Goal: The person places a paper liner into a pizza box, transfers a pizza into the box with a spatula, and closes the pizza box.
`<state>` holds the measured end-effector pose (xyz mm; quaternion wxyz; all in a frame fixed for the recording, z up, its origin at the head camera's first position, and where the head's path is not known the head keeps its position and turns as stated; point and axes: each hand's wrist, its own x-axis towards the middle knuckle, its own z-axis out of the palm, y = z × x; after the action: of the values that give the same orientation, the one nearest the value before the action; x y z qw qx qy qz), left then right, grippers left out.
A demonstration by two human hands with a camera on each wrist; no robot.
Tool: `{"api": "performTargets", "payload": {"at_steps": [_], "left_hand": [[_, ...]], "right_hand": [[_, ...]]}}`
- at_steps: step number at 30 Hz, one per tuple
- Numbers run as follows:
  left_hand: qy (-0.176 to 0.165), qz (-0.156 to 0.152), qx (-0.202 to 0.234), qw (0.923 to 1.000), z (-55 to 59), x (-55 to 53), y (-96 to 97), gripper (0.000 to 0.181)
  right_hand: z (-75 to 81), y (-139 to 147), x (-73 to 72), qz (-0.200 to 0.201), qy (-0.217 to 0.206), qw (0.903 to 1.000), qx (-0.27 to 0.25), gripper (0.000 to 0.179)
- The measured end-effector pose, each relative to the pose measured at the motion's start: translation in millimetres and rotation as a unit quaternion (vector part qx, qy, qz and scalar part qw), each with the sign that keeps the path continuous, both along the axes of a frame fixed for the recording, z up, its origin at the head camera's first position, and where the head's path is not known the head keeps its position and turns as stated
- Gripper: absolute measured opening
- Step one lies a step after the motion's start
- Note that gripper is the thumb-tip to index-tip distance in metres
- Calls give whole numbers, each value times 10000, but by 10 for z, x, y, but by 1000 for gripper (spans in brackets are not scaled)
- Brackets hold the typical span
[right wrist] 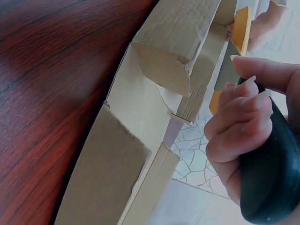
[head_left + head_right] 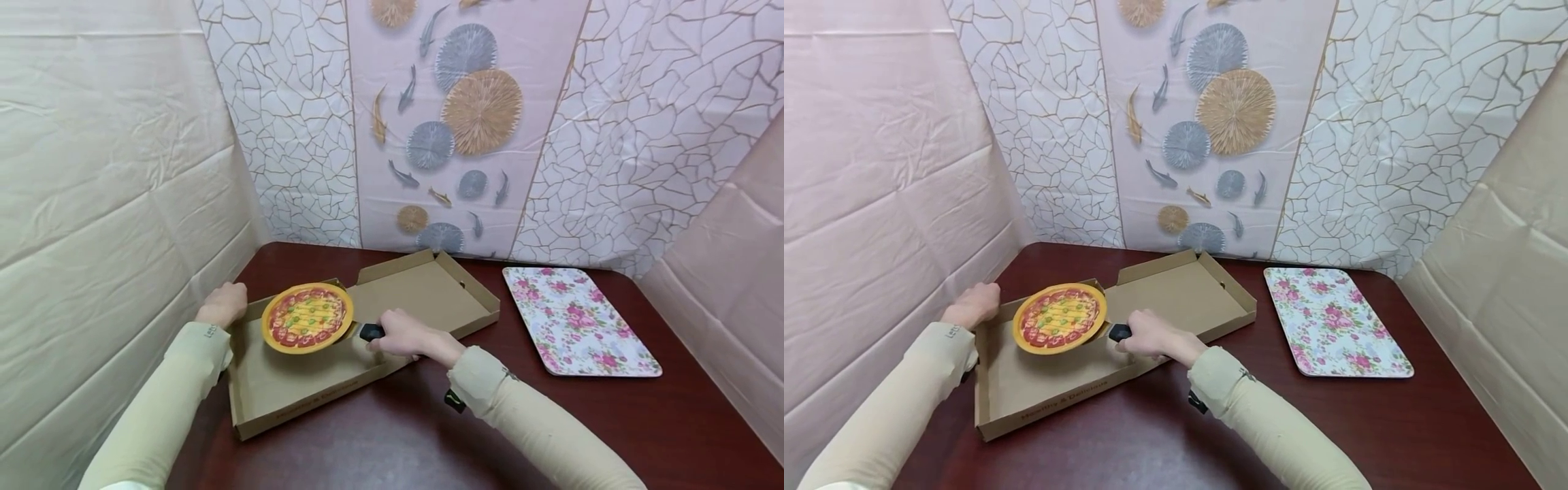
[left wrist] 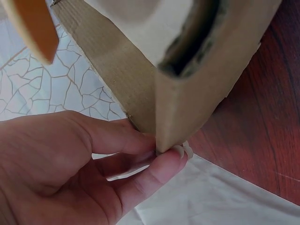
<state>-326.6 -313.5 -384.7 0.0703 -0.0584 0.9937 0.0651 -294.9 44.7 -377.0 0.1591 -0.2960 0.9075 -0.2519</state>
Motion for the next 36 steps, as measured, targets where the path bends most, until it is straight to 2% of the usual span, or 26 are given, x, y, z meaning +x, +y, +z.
{"api": "performTargets", "payload": {"at_steps": [10, 21, 32, 36], "left_hand": [[29, -38, -19, 10000, -52, -36, -6, 28], [51, -11, -51, 10000, -42, -15, -12, 29], [72, 15, -44, 10000, -28, -18, -27, 28], [96, 15, -60, 9999, -5, -9, -27, 27]], "right_hand": [[-20, -90, 8, 2, -213, 9996, 165, 23], [-15, -182, 11, 130, -144, 9991, 377, 28], [23, -285, -3, 226, 194, 9960, 847, 31], [37, -306, -6, 199, 140, 9955, 916, 26]]}}
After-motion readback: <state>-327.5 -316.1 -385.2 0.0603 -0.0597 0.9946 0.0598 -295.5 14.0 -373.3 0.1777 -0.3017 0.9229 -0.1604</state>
